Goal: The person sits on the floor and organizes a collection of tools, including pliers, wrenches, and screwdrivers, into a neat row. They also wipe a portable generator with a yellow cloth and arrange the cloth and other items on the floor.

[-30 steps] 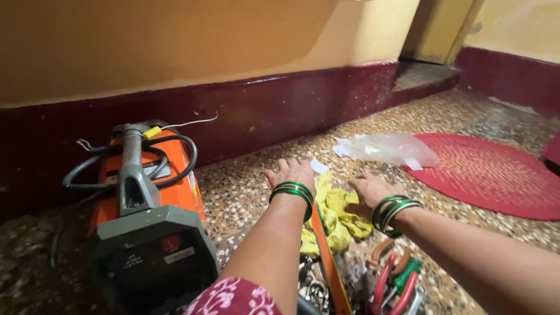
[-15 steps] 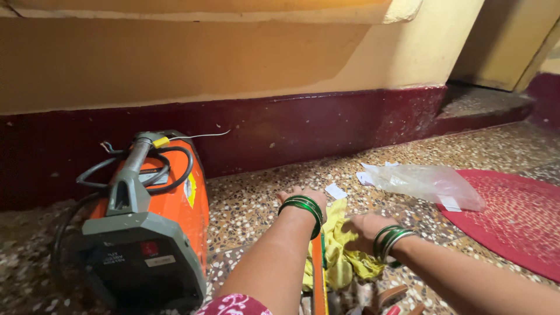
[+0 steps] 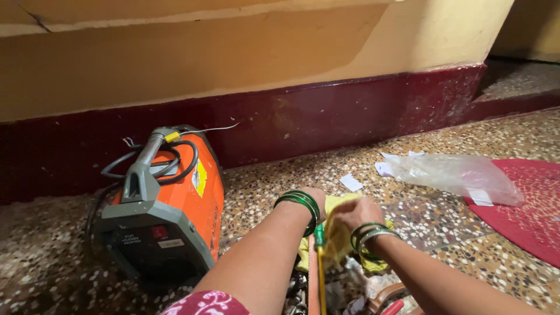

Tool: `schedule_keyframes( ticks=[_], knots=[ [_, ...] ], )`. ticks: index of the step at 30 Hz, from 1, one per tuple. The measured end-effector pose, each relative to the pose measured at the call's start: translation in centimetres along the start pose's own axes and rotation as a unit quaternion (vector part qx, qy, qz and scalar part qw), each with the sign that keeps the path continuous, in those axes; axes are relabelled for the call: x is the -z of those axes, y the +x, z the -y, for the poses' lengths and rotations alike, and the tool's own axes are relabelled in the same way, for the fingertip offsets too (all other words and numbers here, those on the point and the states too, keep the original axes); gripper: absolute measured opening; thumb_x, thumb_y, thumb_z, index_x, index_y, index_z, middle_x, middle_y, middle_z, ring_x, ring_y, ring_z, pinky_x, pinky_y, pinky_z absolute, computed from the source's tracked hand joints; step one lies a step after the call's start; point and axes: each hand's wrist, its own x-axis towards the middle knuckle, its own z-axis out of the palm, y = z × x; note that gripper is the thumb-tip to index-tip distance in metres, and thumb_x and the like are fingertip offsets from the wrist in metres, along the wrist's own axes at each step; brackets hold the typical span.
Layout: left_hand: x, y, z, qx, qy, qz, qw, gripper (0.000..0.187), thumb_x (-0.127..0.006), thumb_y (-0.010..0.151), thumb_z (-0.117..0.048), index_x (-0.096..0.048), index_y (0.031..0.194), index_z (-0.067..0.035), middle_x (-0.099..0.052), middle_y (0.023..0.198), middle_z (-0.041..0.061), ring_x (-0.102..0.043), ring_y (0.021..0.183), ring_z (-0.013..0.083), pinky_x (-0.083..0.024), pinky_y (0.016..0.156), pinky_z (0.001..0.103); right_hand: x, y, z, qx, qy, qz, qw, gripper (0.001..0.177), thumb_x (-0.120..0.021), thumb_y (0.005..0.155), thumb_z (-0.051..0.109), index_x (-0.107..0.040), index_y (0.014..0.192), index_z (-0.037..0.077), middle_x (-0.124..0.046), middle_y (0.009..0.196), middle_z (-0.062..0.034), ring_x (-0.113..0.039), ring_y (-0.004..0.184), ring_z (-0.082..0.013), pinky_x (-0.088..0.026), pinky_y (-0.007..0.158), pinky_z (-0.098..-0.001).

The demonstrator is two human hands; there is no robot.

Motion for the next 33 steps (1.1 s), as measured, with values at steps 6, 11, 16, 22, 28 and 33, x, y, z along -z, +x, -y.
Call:
schedule_keyframes(
  ticks=[6, 11, 16, 22, 28, 33],
  knots=[
    [-1.2, 3.6, -0.8, 0.043, -0.160, -0.098, 0.981, 0.060, -0.069, 0.089, -0.015, -0.046, 0.143, -0.004, -0.057, 0.138, 0.025, -0.056, 0.130, 0.0380, -0.045, 0.110, 0.048, 2.0, 4.8, 2.4, 0.141, 0.454, -0.008, 0.880, 0.008, -0.077, 0.078, 0.008, -0.074, 0.084, 0.003, -0.066, 0.067, -0.0023, -0.059, 0.054, -0.0136, -0.048, 0.053, -0.0327],
    [2.0, 3.5, -2.2, 0.047, -0.301, -0.197, 0.932, 0.040, -0.061, 0.089, -0.019, -0.068, 0.126, -0.005, -0.064, 0.133, 0.024, -0.062, 0.126, 0.0370, -0.049, 0.107, 0.045, 5.8, 3.4, 5.6, 0.089, 0.511, -0.040, 0.854, 0.024, -0.074, 0.083, 0.022, -0.071, 0.106, 0.015, -0.068, 0.085, 0.0032, -0.063, 0.077, -0.0105, -0.051, 0.074, -0.0389],
    [8.9, 1.0, -3.8, 0.058, -0.562, -0.223, 0.794, 0.045, -0.056, 0.090, -0.024, -0.062, 0.127, 0.002, -0.067, 0.127, 0.025, -0.072, 0.116, 0.0395, -0.059, 0.094, 0.047, 7.6, -1.9, 6.1, 0.051, 0.384, 0.143, 0.911, 0.041, -0.068, 0.085, 0.040, -0.069, 0.122, 0.024, -0.075, 0.114, 0.0022, -0.069, 0.107, -0.0157, -0.052, 0.092, -0.0477],
    [10.1, 1.5, -0.9, 0.056, -0.520, -0.244, 0.817, 0.060, -0.064, 0.081, -0.007, -0.044, 0.137, -0.007, -0.066, 0.118, 0.022, -0.071, 0.108, 0.0334, -0.062, 0.091, 0.045, 8.3, -0.3, 4.5, -0.047, 0.339, 0.068, 0.937, 0.044, -0.059, 0.087, 0.029, -0.067, 0.127, 0.012, -0.074, 0.120, -0.0173, -0.075, 0.107, -0.0339, -0.065, 0.082, -0.0593],
    [5.5, 4.9, 1.0, -0.090, -0.427, -0.138, 0.889, 0.053, -0.064, 0.071, -0.012, -0.072, 0.123, -0.007, -0.077, 0.113, 0.016, -0.073, 0.104, 0.0273, -0.056, 0.089, 0.040, 9.8, -1.8, 7.4, -0.067, 0.475, 0.143, 0.866, 0.038, -0.059, 0.091, 0.031, -0.062, 0.126, 0.016, -0.071, 0.117, -0.0100, -0.073, 0.098, -0.0294, -0.060, 0.084, -0.0568],
    [4.8, 5.9, -3.1, -0.069, -0.413, -0.157, 0.894, 0.073, -0.083, 0.071, -0.019, -0.050, 0.136, -0.013, -0.064, 0.125, 0.016, -0.064, 0.116, 0.0277, -0.050, 0.101, 0.037, 10.2, 6.4, 3.7, 0.110, 0.469, 0.113, 0.869, 0.040, -0.062, 0.090, 0.016, -0.063, 0.130, 0.010, -0.072, 0.118, -0.0142, -0.074, 0.101, -0.0273, -0.062, 0.087, -0.0488]
  ],
)
